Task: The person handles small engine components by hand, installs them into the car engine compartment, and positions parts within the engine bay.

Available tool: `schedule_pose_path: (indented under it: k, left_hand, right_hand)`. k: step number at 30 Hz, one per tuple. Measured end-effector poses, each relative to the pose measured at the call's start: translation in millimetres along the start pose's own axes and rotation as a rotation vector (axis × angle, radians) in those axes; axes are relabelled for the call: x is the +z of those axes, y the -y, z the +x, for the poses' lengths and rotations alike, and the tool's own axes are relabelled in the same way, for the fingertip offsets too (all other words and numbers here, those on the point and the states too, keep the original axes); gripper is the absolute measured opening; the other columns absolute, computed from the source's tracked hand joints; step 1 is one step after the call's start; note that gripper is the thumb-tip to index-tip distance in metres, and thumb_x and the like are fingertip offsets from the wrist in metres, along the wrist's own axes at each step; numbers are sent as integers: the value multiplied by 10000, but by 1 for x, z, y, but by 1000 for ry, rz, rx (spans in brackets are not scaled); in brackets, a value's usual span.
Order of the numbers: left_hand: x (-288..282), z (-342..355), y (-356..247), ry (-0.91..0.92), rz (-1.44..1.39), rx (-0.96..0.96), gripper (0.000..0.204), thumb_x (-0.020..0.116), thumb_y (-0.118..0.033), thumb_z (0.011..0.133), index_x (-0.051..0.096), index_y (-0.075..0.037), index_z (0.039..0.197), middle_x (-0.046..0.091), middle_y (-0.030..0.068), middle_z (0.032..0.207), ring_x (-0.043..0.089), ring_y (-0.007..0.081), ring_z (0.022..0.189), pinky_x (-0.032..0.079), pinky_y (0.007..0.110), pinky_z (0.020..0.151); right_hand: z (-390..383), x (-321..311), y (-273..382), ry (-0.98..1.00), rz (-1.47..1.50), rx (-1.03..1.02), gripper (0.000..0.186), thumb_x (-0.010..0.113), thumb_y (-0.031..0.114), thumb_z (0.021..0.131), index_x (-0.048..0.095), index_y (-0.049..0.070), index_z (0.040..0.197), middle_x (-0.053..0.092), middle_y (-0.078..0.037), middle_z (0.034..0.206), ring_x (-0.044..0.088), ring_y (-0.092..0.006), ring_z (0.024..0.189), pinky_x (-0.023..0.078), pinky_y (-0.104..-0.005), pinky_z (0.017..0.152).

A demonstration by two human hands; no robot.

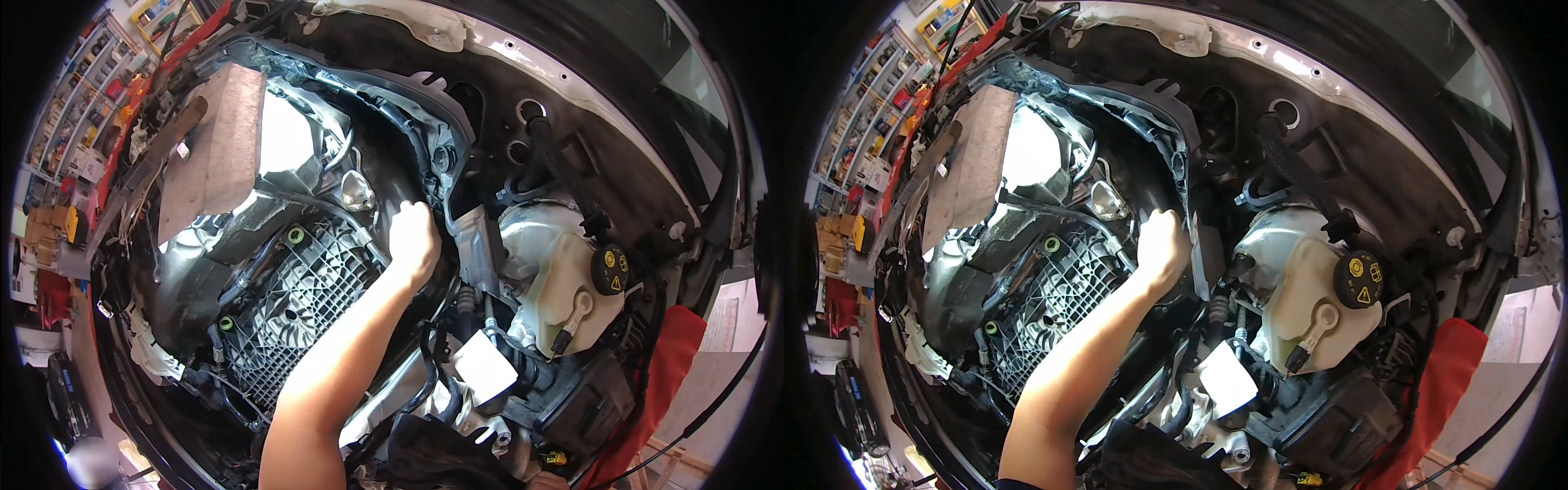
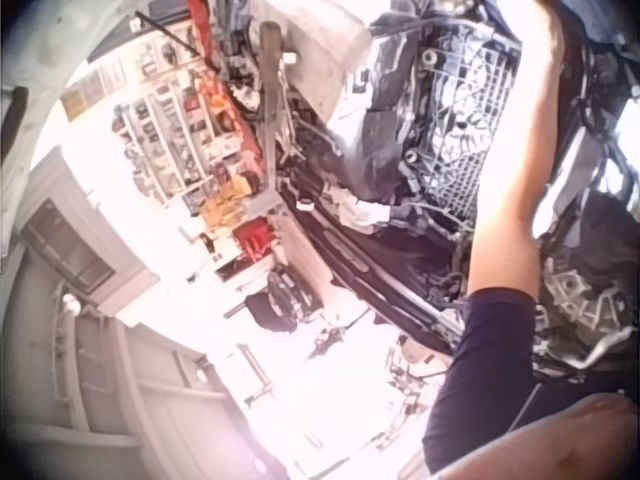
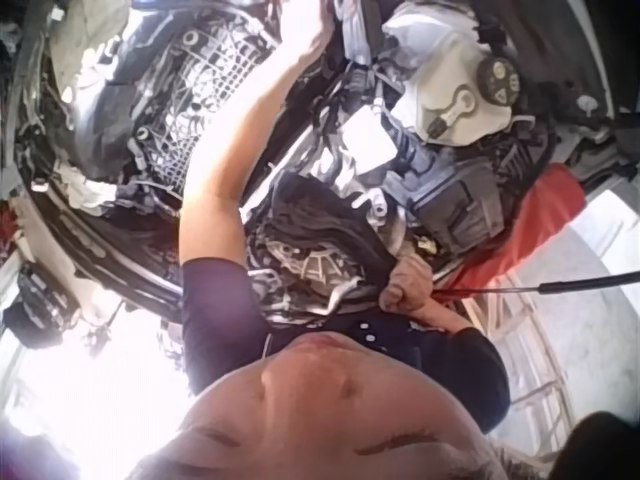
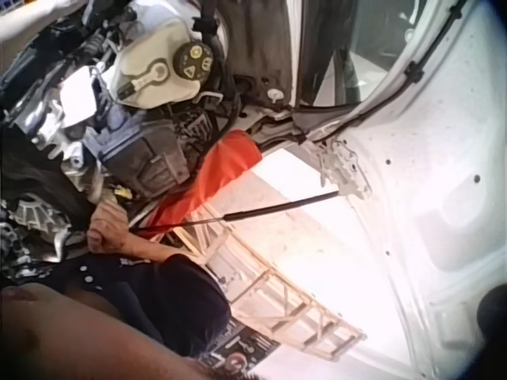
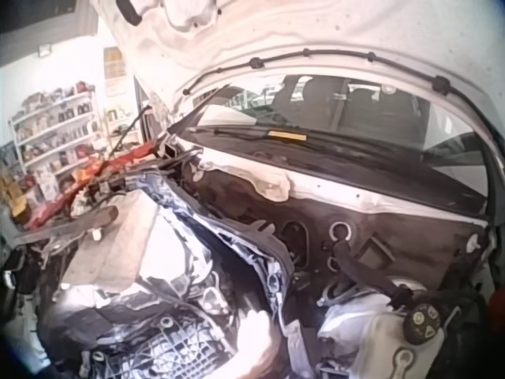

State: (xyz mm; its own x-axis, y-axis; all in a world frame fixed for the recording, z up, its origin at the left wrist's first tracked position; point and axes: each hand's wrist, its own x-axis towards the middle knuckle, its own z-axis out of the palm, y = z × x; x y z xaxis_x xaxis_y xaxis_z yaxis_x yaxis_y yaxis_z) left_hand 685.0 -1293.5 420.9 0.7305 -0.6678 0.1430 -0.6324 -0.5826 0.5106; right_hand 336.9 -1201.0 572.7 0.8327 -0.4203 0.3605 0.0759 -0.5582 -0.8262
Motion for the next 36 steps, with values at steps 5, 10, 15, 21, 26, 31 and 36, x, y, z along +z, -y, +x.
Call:
schedule_pose_path:
  k: [5,10,15,21,26,31,36]
  left_hand:
    - [4,1,-3,47,127,48,89,547,-9,777,600,33,836,551,212,924,615,338,793,533,397,684]
    - [8,4,-8,28,177,104,82,580,-9,754,638,34,792,544,206,944,640,323,788,542,384,655]
    - [10,13,-8,48,210,47,219,609,-157,828,638,27,713,549,251,979,660,326,666,540,372,565]
    - [14,16,-5,14,211,7,164,614,-148,814,614,10,770,541,233,985,651,311,647,541,364,589]
    - [13,15,-4,7,213,18,145,609,-132,803,601,11,791,530,238,1007,645,331,668,539,387,606]
    - [8,16,9,-10,126,80,135,624,-107,754,627,28,772,531,265,999,638,386,708,537,425,633]
    - [-2,11,10,-36,-11,142,147,640,-108,729,631,38,714,521,280,981,629,407,692,533,438,623]
  right_hand:
    - [-3,-1,2,2,11,9,218,478,63,863,465,26,648,451,-78,577,443,-218,448,348,-318,429]
    - [-7,-6,6,-2,26,24,213,480,53,857,468,24,647,450,-80,580,443,-220,452,346,-318,431]
    - [-14,-11,11,-11,33,38,208,483,44,852,471,22,645,449,-83,583,442,-223,457,344,-317,433]
    - [-13,-14,17,-31,41,38,213,470,14,839,465,22,626,437,-85,576,434,-212,456,337,-309,433]
    - [-12,-14,16,-50,32,-4,206,456,45,869,484,13,668,462,-73,586,435,-209,452,347,-302,432]
    - [1,-15,22,-12,7,31,249,457,89,888,447,37,645,452,-67,562,443,-206,426,346,-318,412]
    - [6,-17,35,26,-35,55,149,486,57,843,485,35,696,504,-83,607,489,-215,476,379,-332,448]
